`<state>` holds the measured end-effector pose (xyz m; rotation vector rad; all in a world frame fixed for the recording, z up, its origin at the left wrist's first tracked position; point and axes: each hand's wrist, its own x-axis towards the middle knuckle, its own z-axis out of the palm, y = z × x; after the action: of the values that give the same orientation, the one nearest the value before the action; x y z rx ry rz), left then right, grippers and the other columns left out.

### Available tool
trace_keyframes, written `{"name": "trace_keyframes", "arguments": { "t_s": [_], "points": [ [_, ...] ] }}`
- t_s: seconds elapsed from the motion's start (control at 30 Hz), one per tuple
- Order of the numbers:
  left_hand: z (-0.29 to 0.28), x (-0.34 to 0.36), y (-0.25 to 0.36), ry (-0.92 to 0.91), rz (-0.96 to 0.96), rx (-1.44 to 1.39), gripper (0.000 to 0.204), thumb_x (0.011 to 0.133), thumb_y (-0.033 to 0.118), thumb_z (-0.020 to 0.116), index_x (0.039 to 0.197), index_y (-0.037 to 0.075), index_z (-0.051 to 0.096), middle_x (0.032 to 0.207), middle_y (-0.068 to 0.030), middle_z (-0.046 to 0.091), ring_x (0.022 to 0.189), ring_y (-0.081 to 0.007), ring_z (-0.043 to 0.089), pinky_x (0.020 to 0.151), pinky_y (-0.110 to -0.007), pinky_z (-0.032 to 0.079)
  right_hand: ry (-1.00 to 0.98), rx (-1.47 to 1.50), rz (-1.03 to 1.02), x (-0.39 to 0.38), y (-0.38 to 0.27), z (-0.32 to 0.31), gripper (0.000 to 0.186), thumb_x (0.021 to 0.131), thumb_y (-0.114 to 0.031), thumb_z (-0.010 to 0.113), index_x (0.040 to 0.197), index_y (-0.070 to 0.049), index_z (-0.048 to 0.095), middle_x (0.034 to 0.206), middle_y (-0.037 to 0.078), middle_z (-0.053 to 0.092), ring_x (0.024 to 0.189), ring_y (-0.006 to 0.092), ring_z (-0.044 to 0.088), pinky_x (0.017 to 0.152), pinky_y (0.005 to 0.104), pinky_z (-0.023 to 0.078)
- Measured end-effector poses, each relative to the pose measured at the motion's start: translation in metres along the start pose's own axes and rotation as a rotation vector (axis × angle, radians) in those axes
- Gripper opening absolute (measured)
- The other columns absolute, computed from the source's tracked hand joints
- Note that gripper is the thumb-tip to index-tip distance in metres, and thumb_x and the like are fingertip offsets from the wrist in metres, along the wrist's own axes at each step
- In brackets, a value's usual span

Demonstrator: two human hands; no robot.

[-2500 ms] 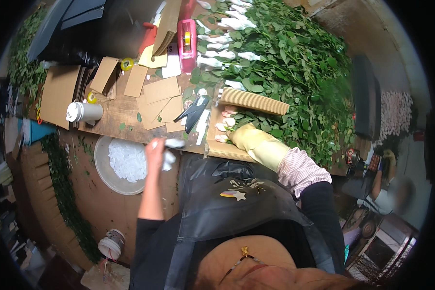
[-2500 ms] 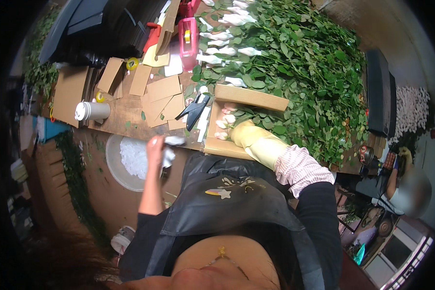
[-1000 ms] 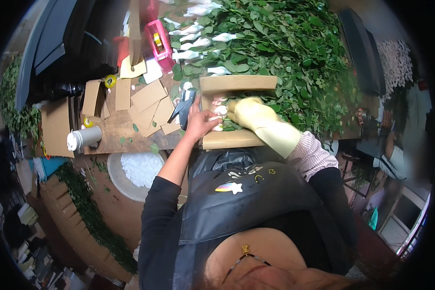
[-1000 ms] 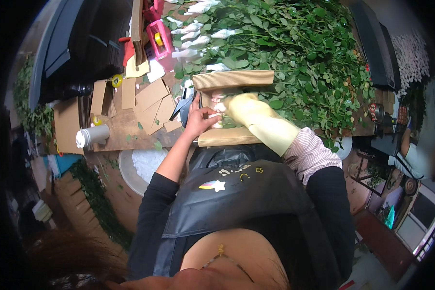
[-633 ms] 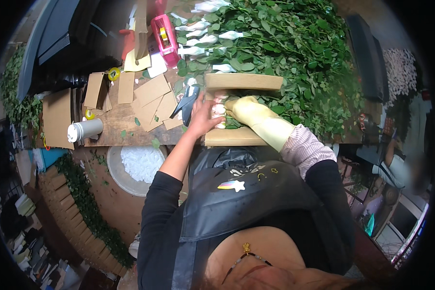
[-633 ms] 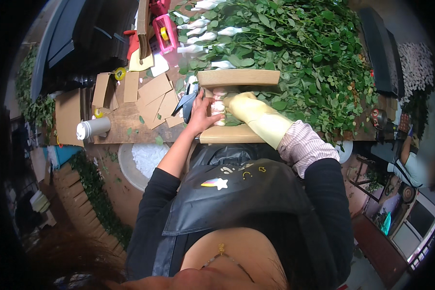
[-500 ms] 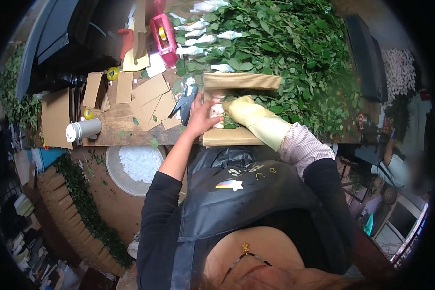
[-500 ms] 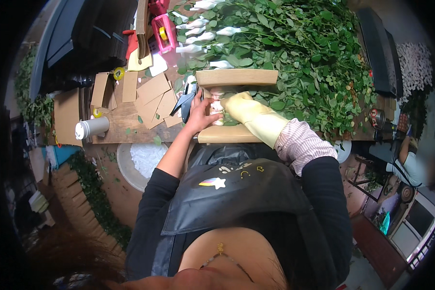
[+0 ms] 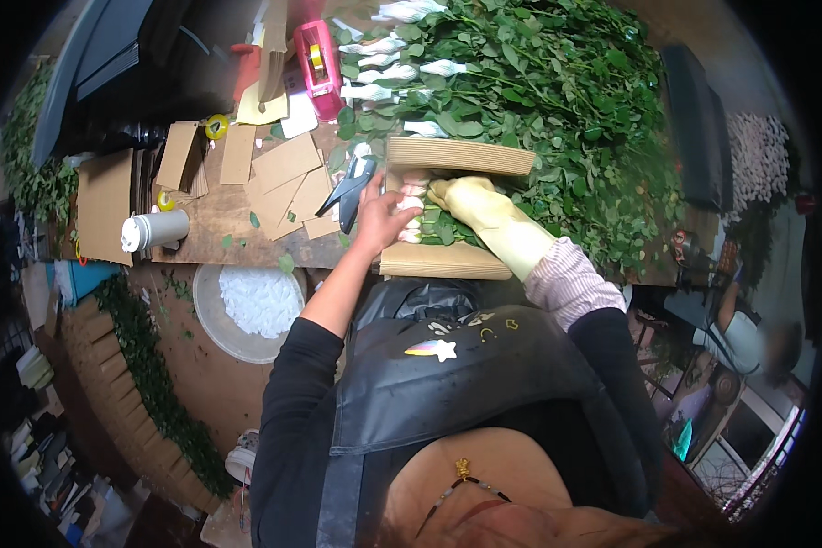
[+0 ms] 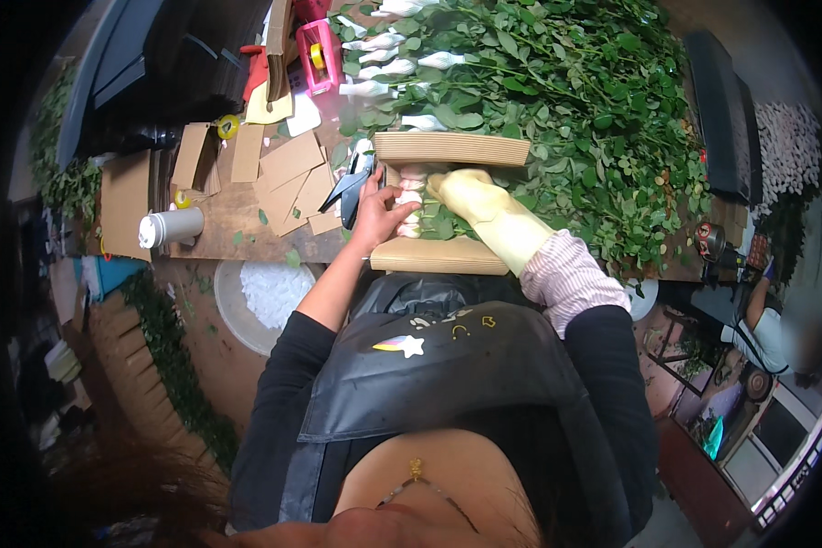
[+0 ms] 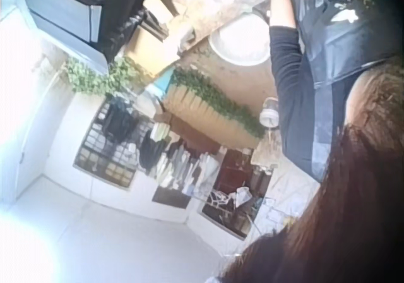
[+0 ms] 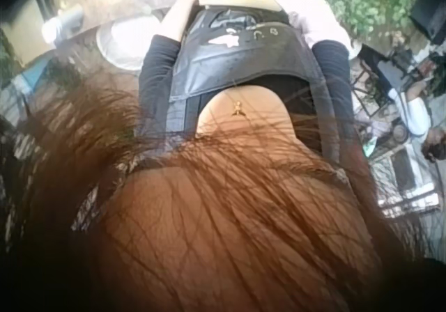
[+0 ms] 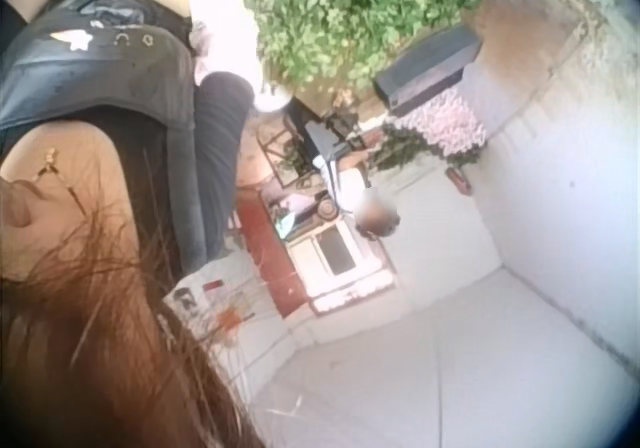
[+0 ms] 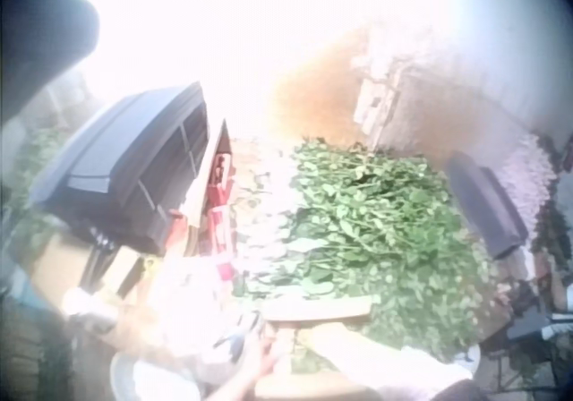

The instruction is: The person arranges white flowers and green leaves into a black plastic tray and then into a cardboard box. They use shears to trim stems and adjust the placement of the flowers and leaves to fit them neatly into the containers.

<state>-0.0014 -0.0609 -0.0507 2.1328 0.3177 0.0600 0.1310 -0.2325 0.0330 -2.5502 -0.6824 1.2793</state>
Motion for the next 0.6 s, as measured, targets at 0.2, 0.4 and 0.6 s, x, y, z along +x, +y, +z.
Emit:
{"name": "trace_keyframes", "arguments": {
  "t_s": [0.2, 0.4, 0.6],
  "points": [
    [-0.003, 0.001, 0.002, 0.027, -0.062, -0.095, 0.066, 0.07, 0.034, 0.09, 0.117, 0.0, 0.057, 0.141, -0.0276, 0.046, 0.133, -0.0396, 0.044, 0.111, -0.048, 0.036, 0.254, -0.072, -0.372, 0.003, 0.007, 0.015, 0.019, 0.096, -0.027, 0.06, 0.103, -0.014, 0.071, 0.091, 0.015, 0.071, 0.086, 0.0345, 0.069, 0.078, 0.0422, 0.054],
    [-0.005, 0.007, 0.005, -0.043, -0.009, 0.127, 0.066, 0.072, 0.039, 0.087, 0.122, 0.006, 0.062, 0.147, -0.0219, 0.041, 0.133, -0.04, 0.041, 0.111, -0.046, 0.035, 0.254, -0.087, -0.41, -0.001, 0.004, 0.013, 0.018, 0.095, -0.028, 0.061, 0.096, -0.012, 0.067, 0.087, 0.015, 0.071, 0.081, 0.0379, 0.069, 0.074, 0.0465, 0.055],
    [0.013, 0.015, 0.004, 0.083, -0.142, 0.006, 0.048, 0.075, 0.041, 0.084, 0.106, 0.007, 0.071, 0.144, -0.0223, 0.043, 0.133, -0.0406, 0.041, 0.109, -0.047, 0.037, 0.271, -0.442, -0.329, -0.021, -0.007, 0.007, 0.015, 0.097, -0.024, 0.056, 0.103, -0.014, 0.066, 0.092, 0.014, 0.072, 0.082, 0.0378, 0.071, 0.075, 0.049, 0.056]
  ]
}}
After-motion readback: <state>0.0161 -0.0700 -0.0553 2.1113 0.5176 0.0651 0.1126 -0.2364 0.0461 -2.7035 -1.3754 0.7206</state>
